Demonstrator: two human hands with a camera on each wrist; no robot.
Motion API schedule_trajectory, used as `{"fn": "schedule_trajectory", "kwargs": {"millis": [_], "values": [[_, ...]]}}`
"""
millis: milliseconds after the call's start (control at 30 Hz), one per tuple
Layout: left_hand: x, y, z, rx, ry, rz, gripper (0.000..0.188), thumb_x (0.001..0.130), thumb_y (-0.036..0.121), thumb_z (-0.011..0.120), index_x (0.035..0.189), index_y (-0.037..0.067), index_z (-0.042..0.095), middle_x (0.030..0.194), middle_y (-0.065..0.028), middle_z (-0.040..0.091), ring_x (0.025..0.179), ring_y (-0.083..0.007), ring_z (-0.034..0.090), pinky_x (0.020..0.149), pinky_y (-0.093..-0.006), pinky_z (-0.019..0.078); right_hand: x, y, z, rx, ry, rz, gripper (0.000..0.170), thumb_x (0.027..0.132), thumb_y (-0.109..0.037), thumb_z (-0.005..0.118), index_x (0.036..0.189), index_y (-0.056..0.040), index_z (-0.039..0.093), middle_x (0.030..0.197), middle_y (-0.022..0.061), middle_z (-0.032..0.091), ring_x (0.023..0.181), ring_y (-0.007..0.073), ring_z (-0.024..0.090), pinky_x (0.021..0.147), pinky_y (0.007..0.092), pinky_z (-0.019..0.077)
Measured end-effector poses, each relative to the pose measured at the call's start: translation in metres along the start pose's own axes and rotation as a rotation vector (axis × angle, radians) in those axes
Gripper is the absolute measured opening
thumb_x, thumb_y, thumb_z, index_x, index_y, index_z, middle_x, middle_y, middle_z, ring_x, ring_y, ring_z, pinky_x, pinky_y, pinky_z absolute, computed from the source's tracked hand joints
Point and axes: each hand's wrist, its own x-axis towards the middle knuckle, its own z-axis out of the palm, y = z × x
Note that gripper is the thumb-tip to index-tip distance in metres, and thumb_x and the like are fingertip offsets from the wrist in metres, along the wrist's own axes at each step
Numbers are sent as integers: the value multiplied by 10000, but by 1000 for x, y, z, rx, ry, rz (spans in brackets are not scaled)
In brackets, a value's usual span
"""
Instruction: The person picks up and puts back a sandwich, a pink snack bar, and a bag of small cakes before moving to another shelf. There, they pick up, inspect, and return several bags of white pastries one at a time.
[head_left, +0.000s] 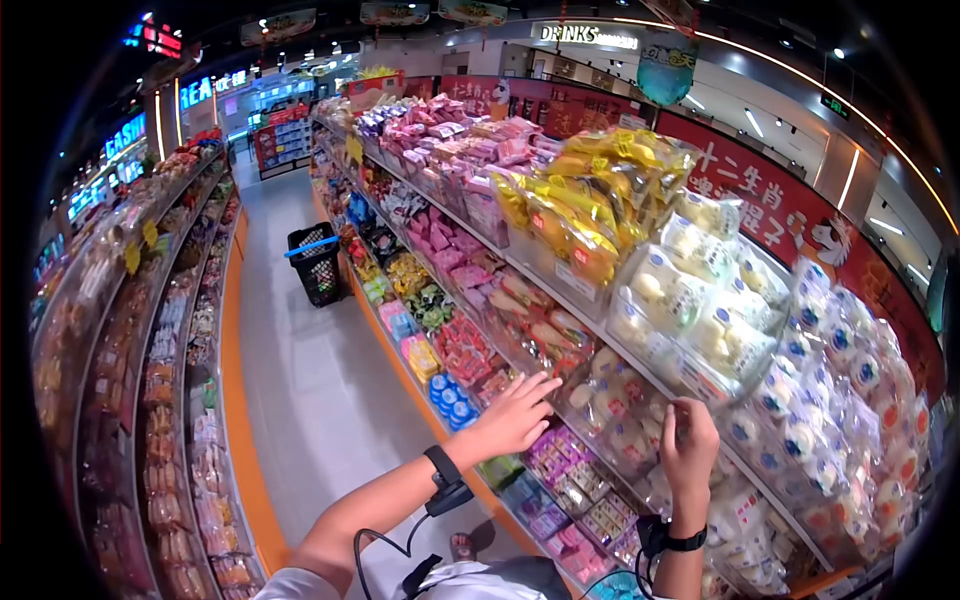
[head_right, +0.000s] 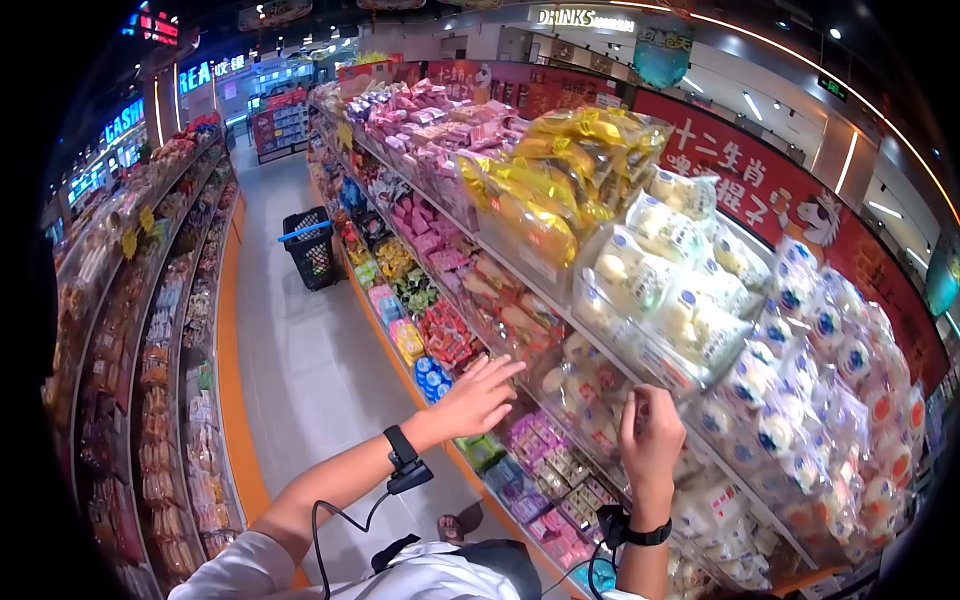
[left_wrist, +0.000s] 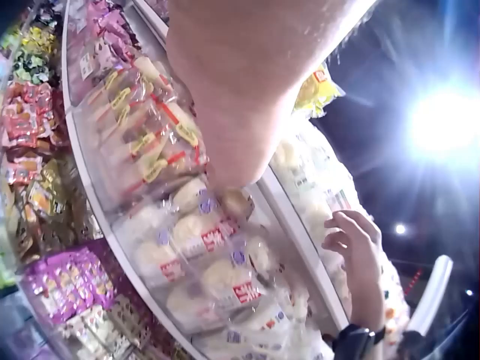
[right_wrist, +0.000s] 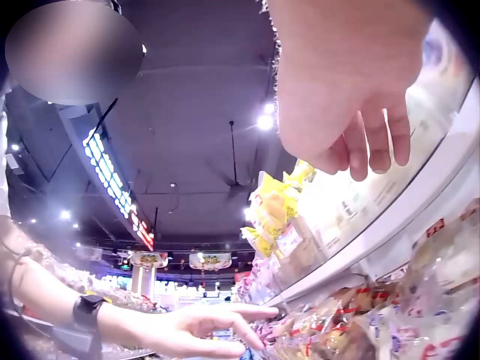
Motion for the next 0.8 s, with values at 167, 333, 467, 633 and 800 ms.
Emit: {"fn": "schedule_trajectory", "kwargs": {"millis": [167,333,467,633,800], "values": [[45,-61,-34,56,240,-26,594,849,211,698,1380,78,464,1562,-178,311,1416,-392,332,1161,-563,259,57,-32,57,62,-3,-148,200,827,16,687,1011,-31,623,914,130,654,749,269,656,663,334,535],[108,-83,-88,190,375,178,835,813,221,747,1521,118,315,1596,-152,273,1472,-405,233,1193,-553,177,119,-76,92,73,89,-188,227,795,-14,729,1000,-35,635,972,144,660,843,324,653,705,370,536],[133,-70,-79,185,360,454,707,858,234,678,1484,106,374,1585,-79,331,1486,-356,234,1218,-535,113,133,-67,72,-254,253,-289,248,767,-66,767,984,-46,647,956,139,663,907,344,638,778,397,513],[178,-43,-69,-84,282,668,544,837,71,650,1354,46,485,1505,-153,429,1413,-385,374,1182,-494,263,160,-46,13,-470,57,-144,463,761,-180,815,1144,-25,607,1089,163,612,979,357,612,827,437,492],[207,-28,-62,-242,332,597,521,810,62,674,1294,-11,497,1444,-213,454,1358,-401,428,1107,-491,378,165,-21,0,-415,-222,-11,438,796,-231,806,1115,-1,613,977,172,611,914,367,614,791,427,491]]}}
